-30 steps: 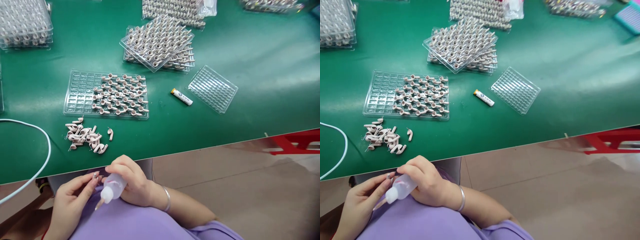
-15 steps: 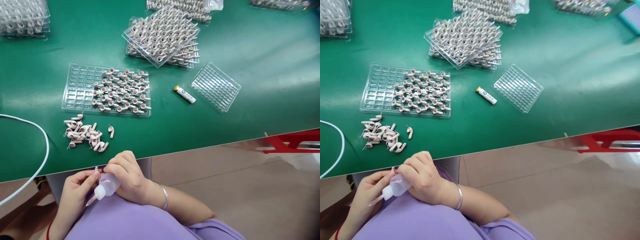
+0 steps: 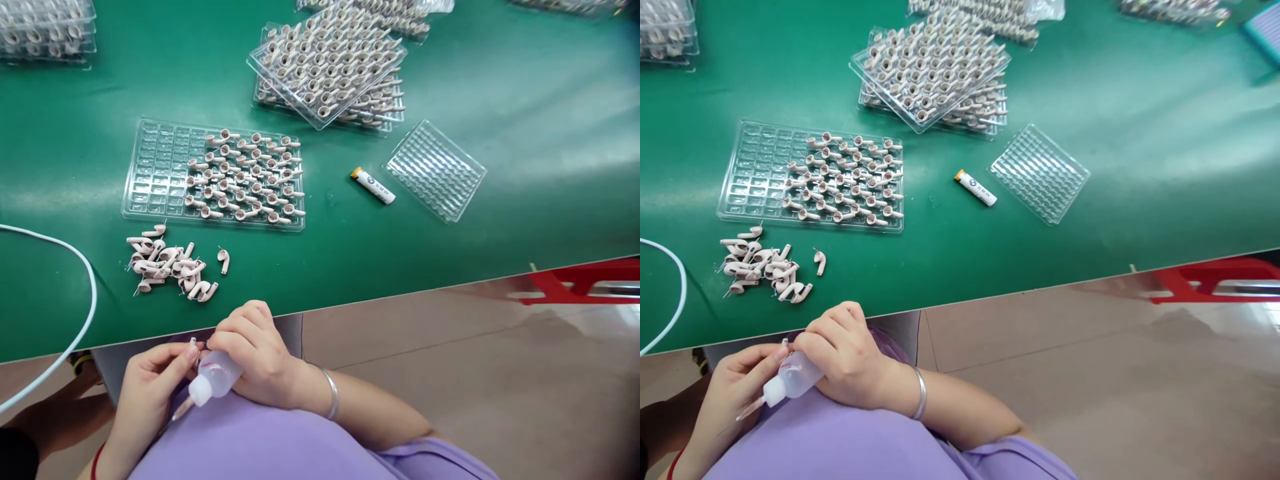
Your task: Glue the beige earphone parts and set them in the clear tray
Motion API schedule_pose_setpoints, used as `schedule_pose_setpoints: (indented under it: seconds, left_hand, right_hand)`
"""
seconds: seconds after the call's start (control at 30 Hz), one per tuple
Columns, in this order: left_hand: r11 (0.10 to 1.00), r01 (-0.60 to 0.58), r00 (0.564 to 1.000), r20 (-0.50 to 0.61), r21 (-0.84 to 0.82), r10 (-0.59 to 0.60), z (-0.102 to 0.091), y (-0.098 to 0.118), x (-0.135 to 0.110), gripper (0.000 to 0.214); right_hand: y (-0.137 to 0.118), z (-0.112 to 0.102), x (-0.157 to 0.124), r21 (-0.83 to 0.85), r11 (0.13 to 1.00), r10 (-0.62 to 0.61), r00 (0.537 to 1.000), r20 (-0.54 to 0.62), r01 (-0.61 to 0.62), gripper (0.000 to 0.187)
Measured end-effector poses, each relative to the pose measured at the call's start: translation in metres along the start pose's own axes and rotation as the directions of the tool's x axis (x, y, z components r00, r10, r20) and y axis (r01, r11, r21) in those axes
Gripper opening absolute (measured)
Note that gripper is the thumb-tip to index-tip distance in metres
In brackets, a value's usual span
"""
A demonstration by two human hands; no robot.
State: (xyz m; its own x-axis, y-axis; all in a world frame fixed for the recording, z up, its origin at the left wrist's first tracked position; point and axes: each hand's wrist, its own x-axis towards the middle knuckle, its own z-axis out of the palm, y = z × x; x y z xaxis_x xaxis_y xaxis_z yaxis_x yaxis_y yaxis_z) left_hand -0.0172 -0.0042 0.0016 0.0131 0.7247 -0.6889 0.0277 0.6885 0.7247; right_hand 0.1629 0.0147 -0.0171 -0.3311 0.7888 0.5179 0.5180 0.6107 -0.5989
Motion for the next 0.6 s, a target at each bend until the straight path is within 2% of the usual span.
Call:
schedule_pose_setpoints:
  seconds: [0.6]
  left_hand:
    - [0.997,0.024,0.998,-0.057,-0.074,-0.028,-0.001,-0.014,0.005,0.030]
  right_hand:
    - [-0.002,0.000,0.001,-0.026,0.999,0.024,0.999,0.022,-0.023,0.008]
